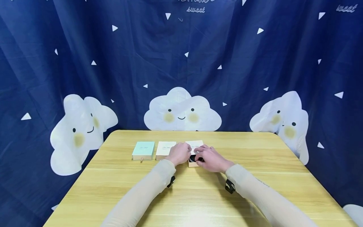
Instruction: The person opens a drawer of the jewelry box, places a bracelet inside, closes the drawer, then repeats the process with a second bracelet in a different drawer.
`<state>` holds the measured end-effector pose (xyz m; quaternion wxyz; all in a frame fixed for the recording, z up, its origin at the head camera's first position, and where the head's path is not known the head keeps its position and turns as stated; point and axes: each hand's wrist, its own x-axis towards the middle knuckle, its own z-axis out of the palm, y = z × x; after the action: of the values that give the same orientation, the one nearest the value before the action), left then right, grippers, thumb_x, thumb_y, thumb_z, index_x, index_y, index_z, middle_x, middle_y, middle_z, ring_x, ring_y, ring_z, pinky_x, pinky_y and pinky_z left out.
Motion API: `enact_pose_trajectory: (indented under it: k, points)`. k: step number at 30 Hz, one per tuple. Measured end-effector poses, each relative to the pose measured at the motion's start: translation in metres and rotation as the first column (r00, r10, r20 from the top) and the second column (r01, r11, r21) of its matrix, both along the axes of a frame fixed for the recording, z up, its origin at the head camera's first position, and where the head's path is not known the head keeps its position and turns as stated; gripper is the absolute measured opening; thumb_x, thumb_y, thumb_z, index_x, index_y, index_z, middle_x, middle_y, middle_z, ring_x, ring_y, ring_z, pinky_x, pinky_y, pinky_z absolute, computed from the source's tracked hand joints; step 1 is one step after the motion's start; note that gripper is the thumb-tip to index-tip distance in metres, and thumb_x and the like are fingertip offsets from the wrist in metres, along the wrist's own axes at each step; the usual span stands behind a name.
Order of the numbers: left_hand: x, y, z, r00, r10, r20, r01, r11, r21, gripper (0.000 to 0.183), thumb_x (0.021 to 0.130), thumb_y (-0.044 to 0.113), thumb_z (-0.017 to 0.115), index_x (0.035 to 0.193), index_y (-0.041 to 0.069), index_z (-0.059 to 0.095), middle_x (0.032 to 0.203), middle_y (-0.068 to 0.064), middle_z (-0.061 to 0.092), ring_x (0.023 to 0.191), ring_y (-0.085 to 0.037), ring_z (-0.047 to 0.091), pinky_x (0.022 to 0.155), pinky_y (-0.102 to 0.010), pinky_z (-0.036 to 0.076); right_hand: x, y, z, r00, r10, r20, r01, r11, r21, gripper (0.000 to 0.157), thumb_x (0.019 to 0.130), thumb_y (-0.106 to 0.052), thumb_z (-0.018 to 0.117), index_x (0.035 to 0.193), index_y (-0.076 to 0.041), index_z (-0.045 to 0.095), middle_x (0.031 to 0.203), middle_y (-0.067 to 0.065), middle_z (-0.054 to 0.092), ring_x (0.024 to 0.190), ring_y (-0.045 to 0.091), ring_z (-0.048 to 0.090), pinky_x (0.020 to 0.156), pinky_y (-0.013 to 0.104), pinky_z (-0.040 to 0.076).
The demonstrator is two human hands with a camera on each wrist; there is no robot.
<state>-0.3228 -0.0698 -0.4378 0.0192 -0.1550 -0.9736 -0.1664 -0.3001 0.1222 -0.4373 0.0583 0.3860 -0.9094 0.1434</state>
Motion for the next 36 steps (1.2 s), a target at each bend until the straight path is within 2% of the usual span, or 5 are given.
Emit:
enact_pose_trajectory:
  k: [7,18,25,30,36]
  points:
    - [-0.002,0.0,-0.001,0.999,-0.001,-0.032,0.001,1.0,-0.018,0.025,0.093,0.02,0.065,0.116,0.017,0.075,0.115,-0.002,0.074,0.105,-0.023,0.069,0.079,-0.043,0.057,0.001,0.006,0.001,1.0,-0.018,-0.012,0.018,0.999,-0.037,0.023,0.091,-0.019,0.071,0.112,-0.012,0.072,0.137,0.012,0.062,0.129,0.03,0.051,0.099,0.059,0.043]
    - [0.003,-0.005,-0.002,0.993,-0.031,-0.116,0.029,0.999,-0.018,0.028,0.089,0.017,0.066,0.116,0.016,0.075,0.105,-0.005,0.074,0.09,-0.02,0.065,0.063,-0.036,0.053,-0.001,0.016,-0.003,0.997,-0.07,-0.02,0.069,0.997,-0.04,0.046,0.089,-0.025,0.073,0.132,-0.012,0.063,0.138,0.007,0.062,0.131,0.029,0.052,0.103,0.06,0.043]
    - [0.009,-0.008,-0.004,0.994,-0.074,-0.077,0.075,0.997,0.013,0.038,0.093,0.033,0.066,0.125,0.014,0.071,0.107,-0.003,0.072,0.11,-0.024,0.061,0.078,-0.041,0.054,-0.001,0.025,-0.004,0.997,-0.078,0.027,0.079,0.996,-0.044,0.055,0.091,-0.029,0.073,0.14,-0.011,0.057,0.146,0.015,0.055,0.136,0.037,0.049,0.108,0.065,0.038]
    - [0.014,-0.01,-0.003,0.993,-0.101,-0.064,0.102,0.995,0.009,0.046,0.094,0.041,0.067,0.13,0.012,0.068,0.103,-0.001,0.073,0.112,-0.024,0.061,0.083,-0.042,0.055,-0.004,0.03,-0.008,0.996,-0.081,0.042,0.082,0.996,-0.041,0.058,0.092,-0.029,0.072,0.143,-0.01,0.054,0.148,0.017,0.052,0.136,0.039,0.048,0.109,0.064,0.037]
    - [0.021,-0.012,0.001,0.988,-0.142,-0.054,0.142,0.99,0.004,0.057,0.092,0.048,0.069,0.136,0.013,0.064,0.13,-0.007,0.068,0.126,-0.028,0.058,0.097,-0.047,0.053,-0.006,0.032,-0.011,0.996,-0.084,0.043,0.085,0.996,-0.03,0.06,0.091,-0.032,0.073,0.144,-0.012,0.053,0.149,0.016,0.051,0.136,0.038,0.05,0.108,0.062,0.039]
